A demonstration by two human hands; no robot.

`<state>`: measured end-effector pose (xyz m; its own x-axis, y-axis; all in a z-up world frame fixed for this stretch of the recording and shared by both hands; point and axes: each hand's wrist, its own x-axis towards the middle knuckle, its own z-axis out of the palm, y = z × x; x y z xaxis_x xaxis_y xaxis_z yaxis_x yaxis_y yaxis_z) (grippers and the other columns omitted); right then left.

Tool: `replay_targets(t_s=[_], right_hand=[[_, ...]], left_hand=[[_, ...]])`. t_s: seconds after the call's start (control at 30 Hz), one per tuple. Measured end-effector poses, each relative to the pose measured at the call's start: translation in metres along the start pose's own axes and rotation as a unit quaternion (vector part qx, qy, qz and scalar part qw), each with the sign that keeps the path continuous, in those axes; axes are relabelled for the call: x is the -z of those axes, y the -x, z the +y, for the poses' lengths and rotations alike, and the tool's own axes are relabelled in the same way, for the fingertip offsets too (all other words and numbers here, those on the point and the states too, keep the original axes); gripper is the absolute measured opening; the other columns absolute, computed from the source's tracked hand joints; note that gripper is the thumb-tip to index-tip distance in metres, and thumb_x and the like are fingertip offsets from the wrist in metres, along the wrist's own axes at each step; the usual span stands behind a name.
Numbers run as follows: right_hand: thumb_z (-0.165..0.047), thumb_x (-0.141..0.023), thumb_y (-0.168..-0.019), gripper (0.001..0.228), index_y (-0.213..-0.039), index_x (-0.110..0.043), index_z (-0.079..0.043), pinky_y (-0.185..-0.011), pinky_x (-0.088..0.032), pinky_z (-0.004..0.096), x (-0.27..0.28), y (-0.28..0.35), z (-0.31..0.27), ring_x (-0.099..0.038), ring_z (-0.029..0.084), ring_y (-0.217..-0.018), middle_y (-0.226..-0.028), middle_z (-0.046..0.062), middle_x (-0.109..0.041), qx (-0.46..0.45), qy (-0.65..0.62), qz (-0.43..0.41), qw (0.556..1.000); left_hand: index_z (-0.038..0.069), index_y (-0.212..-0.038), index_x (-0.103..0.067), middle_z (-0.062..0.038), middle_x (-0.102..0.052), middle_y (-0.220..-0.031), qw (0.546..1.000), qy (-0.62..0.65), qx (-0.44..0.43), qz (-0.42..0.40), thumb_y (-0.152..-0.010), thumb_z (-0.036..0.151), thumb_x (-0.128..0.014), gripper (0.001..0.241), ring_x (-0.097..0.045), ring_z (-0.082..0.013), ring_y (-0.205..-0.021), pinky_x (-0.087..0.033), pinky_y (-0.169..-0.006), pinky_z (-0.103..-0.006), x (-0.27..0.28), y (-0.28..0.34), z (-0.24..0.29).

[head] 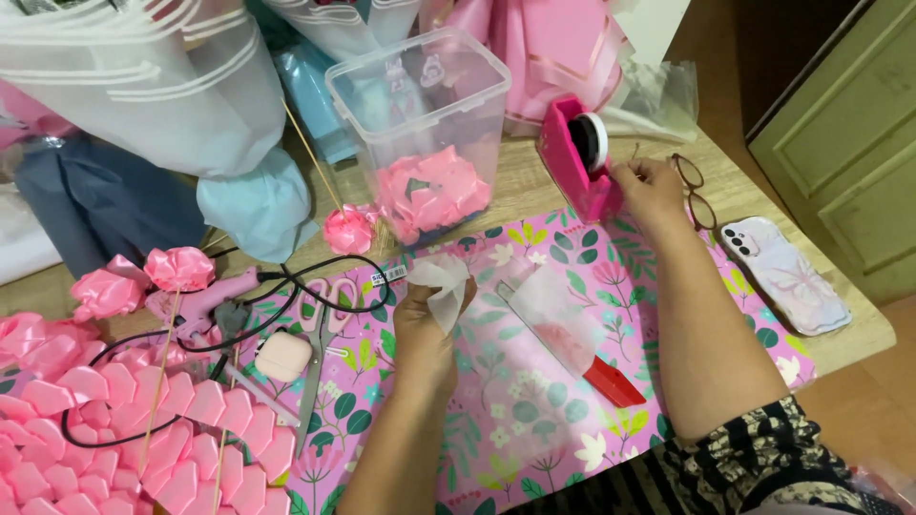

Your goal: The person uses a red utility knife to cut a sheet of translucent paper on a floral-patterned table. They then fold the cut paper into a small shape and place it into a pink basket.

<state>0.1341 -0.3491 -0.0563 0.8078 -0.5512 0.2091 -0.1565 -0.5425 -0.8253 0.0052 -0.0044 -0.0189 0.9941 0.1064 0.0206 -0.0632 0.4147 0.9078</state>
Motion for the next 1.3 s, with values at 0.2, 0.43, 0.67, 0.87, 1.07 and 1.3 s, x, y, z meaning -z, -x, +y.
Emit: replay_targets(t_s=[0.2,0.43,0.67,0.87,1.07,1.3], right_hand=[[-0.031,-0.076,-0.093,0.019,-0.098,-0.078,-0.012,-0.067,-0.049,0.03,-0.007,-0.006,-0.001,-0.064,0.018,-0.076,-0.081,0.006,-0.066,0.039,-0.06,0.016,0.997],[-0.029,-0.075,-0.099,0.018,-0.096,-0.077,-0.012,-0.071,-0.05,0.04,-0.005,0.007,-0.008,-0.062,0.027,-0.081,-0.077,0.009,-0.057,0.122,0.045,0.072,0.989],[-0.015,-0.066,-0.091,0.011,-0.088,-0.06,-0.006,-0.062,-0.069,0.037,0.012,0.04,-0.067,-0.059,0.011,-0.058,-0.071,0.0,-0.048,-0.08,-0.298,-0.032,0.951],[-0.005,-0.064,-0.082,0.015,-0.08,-0.05,-0.007,-0.067,-0.071,0.036,0.013,0.033,-0.052,-0.053,0.007,-0.057,-0.064,-0.003,-0.044,-0.114,-0.381,-0.062,0.916],[-0.003,-0.065,-0.08,0.012,-0.076,-0.054,-0.006,-0.067,-0.072,0.043,0.011,0.03,-0.042,-0.052,0.008,-0.053,-0.06,0.0,-0.049,-0.132,-0.395,-0.067,0.907],[-0.008,-0.067,-0.08,0.009,-0.078,-0.058,-0.007,-0.072,-0.071,0.047,0.021,0.05,-0.071,-0.051,0.008,-0.053,-0.061,0.0,-0.051,-0.159,-0.376,-0.092,0.908]], left_hand=[[0.008,-0.099,-0.075,0.0,-0.057,-0.096,1.0,0.016,0.003,-0.007,-0.085,0.007,-0.083,0.016,-0.056,-0.0087,-0.104,-0.052,-0.102,-0.0335,-0.006,0.004,0.006],[0.008,-0.097,-0.076,0.002,-0.057,-0.097,1.0,0.014,0.02,-0.011,-0.085,0.008,-0.083,0.014,-0.055,-0.0076,-0.105,-0.051,-0.102,-0.0328,-0.004,0.002,0.004],[0.008,-0.093,-0.075,0.001,-0.054,-0.1,1.0,-0.001,0.019,-0.023,-0.084,0.008,-0.084,0.012,-0.052,-0.009,-0.109,-0.047,-0.106,-0.0338,-0.007,0.004,0.007],[0.008,-0.092,-0.076,0.001,-0.057,-0.1,0.999,0.002,0.022,-0.026,-0.084,0.009,-0.084,0.012,-0.053,-0.0097,-0.109,-0.047,-0.106,-0.034,-0.009,0.009,0.012],[0.009,-0.092,-0.076,0.001,-0.058,-0.108,0.998,0.006,0.043,-0.037,-0.085,0.012,-0.084,0.011,-0.051,-0.0115,-0.118,-0.042,-0.111,-0.0354,0.003,-0.001,-0.009],[0.007,-0.091,-0.075,-0.001,-0.061,-0.113,0.998,0.025,0.052,-0.038,-0.087,0.009,-0.083,0.009,-0.053,-0.0141,-0.12,-0.042,-0.111,-0.0346,0.008,-0.005,-0.017]])
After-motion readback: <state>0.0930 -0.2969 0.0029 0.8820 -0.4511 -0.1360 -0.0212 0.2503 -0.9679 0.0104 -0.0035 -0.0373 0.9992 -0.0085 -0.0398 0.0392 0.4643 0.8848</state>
